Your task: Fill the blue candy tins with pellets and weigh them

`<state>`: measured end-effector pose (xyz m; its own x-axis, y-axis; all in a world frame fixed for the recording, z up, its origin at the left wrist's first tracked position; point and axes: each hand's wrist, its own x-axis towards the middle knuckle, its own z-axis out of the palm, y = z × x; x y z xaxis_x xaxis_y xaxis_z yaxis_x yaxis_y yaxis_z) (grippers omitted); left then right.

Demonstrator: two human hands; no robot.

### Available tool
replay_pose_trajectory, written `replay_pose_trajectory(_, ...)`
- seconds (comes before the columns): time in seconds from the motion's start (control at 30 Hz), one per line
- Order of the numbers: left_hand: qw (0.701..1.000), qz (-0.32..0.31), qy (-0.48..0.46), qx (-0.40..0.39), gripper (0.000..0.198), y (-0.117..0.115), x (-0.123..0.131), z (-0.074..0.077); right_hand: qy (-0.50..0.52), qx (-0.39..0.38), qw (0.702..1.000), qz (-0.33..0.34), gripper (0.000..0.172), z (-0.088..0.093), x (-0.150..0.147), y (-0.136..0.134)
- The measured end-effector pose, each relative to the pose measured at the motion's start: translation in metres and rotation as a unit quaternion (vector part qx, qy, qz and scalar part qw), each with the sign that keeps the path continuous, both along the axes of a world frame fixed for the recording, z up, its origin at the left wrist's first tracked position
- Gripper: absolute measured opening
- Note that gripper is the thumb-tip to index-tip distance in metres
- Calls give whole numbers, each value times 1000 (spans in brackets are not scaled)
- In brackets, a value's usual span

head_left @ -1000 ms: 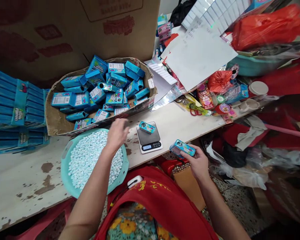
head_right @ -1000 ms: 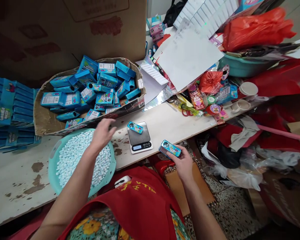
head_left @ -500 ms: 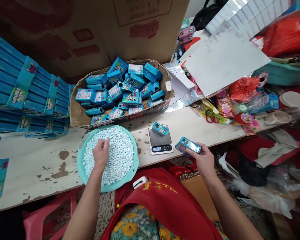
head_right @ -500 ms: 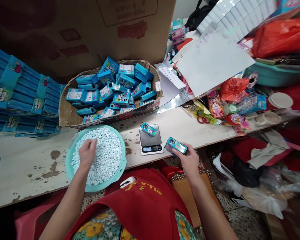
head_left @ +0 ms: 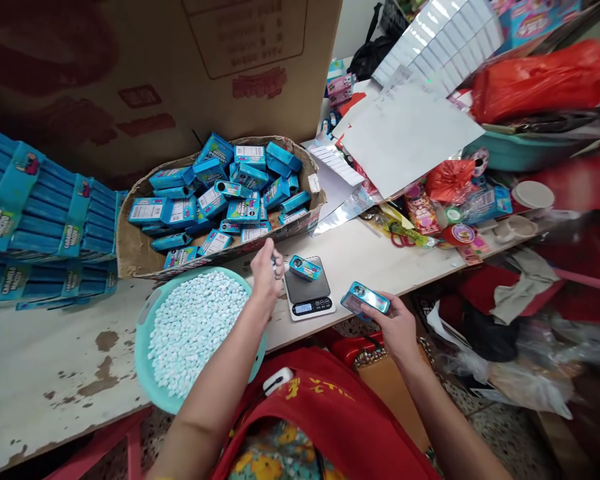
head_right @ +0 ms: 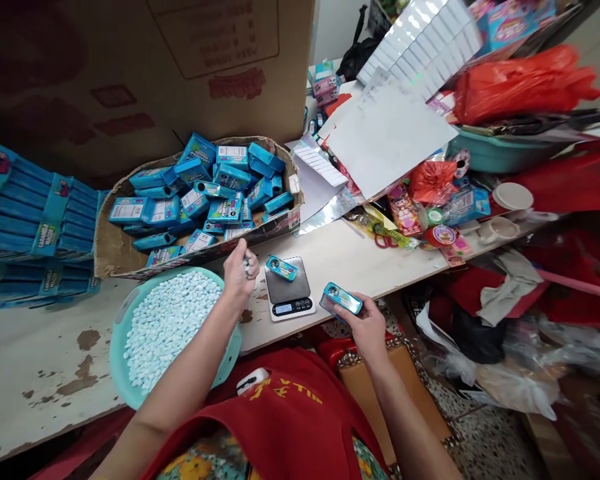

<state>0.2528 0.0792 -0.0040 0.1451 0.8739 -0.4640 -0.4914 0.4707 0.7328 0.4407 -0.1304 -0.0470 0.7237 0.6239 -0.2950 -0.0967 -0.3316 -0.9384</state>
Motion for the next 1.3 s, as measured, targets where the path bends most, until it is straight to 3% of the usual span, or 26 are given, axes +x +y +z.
replay_pose_trajectory(0.13,995,34,55,70,47,10,45,-12,-21,-15,1000,-15,53,1,8,-16)
replay_pose_trajectory(0.37,979,63,97,167,44,11,52,-20,-9,-22,997,-73,53,-5,20,-37)
replay_pose_trajectory(0.73,990,74,58,106,43,10,55,-8,11,-14,998,-55,51,-5,20,-28)
replay_pose_trajectory(0.87,998,67,-11,-6,44,16,40,0,14,-10,998,-61,51,-5,21,-27)
replay_pose_trajectory(1.0,993,25,-64,-94,31,13,7,4,9,-12,998,-68,52,-7,23,-28)
replay_pose_trajectory(1.17,993,2,40,-111,11,-4,-34,0,11,-7,997,-75,52,-13,23,-32)
replay_pose_trajectory(1.3,972,-190,130,-54,25,-14,-47,-3,6,-6,997,-75,51,-14,22,-32)
